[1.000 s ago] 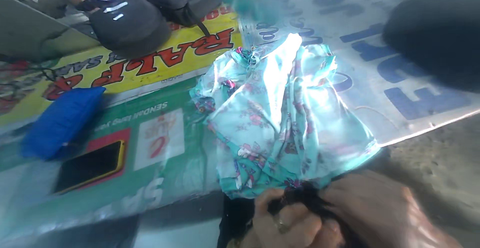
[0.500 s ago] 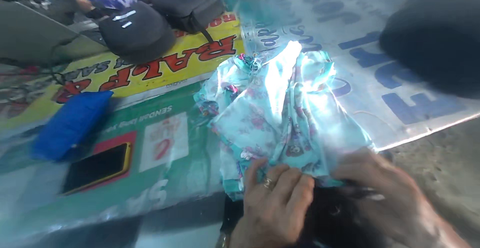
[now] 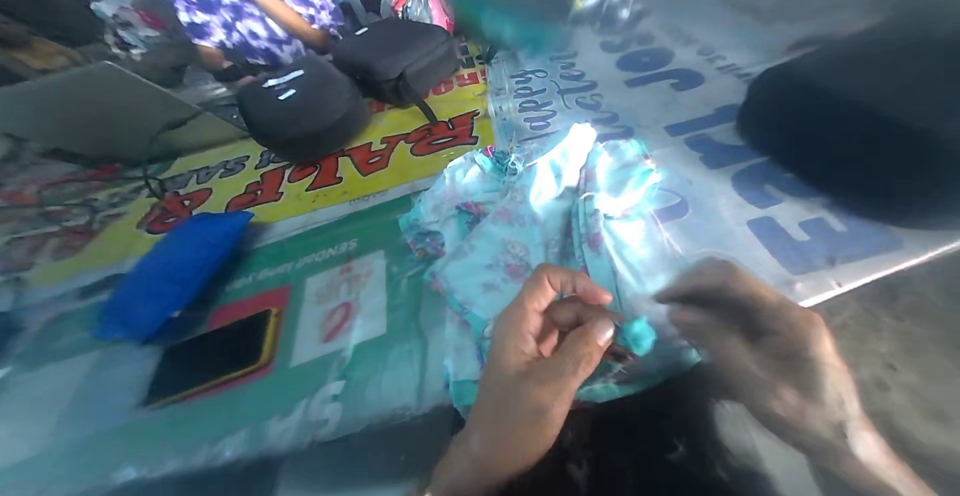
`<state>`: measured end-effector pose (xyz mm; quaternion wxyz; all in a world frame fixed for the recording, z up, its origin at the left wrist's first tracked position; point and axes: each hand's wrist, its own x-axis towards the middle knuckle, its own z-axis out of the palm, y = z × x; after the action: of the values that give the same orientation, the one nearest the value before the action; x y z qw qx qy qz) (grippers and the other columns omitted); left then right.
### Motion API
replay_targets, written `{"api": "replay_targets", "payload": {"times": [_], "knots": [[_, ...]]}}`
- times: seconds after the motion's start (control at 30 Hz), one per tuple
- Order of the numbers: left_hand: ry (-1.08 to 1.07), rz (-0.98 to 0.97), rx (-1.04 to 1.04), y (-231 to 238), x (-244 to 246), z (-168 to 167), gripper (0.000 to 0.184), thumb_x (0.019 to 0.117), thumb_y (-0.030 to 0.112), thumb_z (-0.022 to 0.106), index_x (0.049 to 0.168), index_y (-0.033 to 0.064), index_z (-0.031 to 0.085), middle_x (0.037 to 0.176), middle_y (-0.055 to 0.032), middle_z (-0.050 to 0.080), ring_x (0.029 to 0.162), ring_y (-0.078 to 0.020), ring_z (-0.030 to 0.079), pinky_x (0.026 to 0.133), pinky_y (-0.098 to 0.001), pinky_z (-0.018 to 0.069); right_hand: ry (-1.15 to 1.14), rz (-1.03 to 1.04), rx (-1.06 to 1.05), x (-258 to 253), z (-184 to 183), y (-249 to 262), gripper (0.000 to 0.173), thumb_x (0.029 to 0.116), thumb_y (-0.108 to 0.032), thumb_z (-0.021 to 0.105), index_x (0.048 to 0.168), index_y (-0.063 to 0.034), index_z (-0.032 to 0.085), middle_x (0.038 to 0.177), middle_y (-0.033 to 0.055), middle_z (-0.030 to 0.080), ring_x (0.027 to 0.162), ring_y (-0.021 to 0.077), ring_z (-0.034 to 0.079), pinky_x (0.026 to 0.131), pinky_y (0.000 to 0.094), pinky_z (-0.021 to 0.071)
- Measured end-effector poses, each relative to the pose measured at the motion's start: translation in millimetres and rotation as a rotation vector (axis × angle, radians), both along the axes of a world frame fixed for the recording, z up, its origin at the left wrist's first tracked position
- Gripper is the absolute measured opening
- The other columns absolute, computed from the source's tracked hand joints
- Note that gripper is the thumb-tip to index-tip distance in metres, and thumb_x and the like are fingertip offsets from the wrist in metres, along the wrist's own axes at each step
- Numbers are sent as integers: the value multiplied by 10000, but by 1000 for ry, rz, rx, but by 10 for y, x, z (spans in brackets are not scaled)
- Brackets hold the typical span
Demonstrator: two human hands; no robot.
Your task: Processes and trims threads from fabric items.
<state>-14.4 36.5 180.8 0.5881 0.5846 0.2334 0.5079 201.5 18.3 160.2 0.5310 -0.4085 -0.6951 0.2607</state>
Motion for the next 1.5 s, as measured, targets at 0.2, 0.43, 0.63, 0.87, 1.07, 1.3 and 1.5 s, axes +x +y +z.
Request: {"api": "replay_targets", "payload": {"times": [0.2,0.43,0.63,0.87,1.07,1.3,1.5], "knots": [[164,150,218,-90,112,61,207,993,13,591,1198,-9,568,950,-6,729,832,-13,688,742,-169,578,-167,-84,317,-185,70,-77,295,972,-344,718,1081,-78,654,923,13,626,786,-30,564,676,80,449],[145,165,241,-108,148,50,133,985,18,612,1114,0,582,955,-15,708,872,-36,694,776,-198,598,79,71,176,-167,57,-55,153,1034,-200,626,1010,-54,667,925,-24,700,834,-51,640,730,90,530],[53,106,188,-109,168,35,110,976,2,614,1081,31,601,976,17,677,883,-5,656,803,-180,572,192,184,17,-72,69,-104,186,1068,-263,558,1008,-101,627,882,-80,629,721,-100,553,602,55,454],[188,9,314,-59,166,34,155,998,37,594,1091,-78,638,1017,-63,679,906,-15,641,794,-172,558,25,61,139,-40,97,-78,177,1056,-231,581,1012,-65,623,875,-39,646,790,-80,590,688,66,486],[379,66,436,3,174,91,108,976,39,627,1021,-39,687,960,-62,679,882,-23,638,779,-155,546,-128,-13,210,-34,121,-94,162,1034,-213,605,1002,-54,599,867,0,636,791,-61,585,690,65,472],[368,-61,224,152,114,180,104,1025,93,587,1008,18,657,840,21,669,709,2,640,627,-152,559,-396,-130,5,135,260,-226,365,985,-419,602,1141,-89,597,876,-2,666,732,-36,582,617,130,465],[460,-73,288,209,138,238,127,1046,125,553,982,54,638,795,42,628,690,31,593,609,-119,504,-374,11,-13,244,272,-114,306,1000,-419,631,1097,-135,692,939,-55,699,790,-66,610,660,101,494]]}}
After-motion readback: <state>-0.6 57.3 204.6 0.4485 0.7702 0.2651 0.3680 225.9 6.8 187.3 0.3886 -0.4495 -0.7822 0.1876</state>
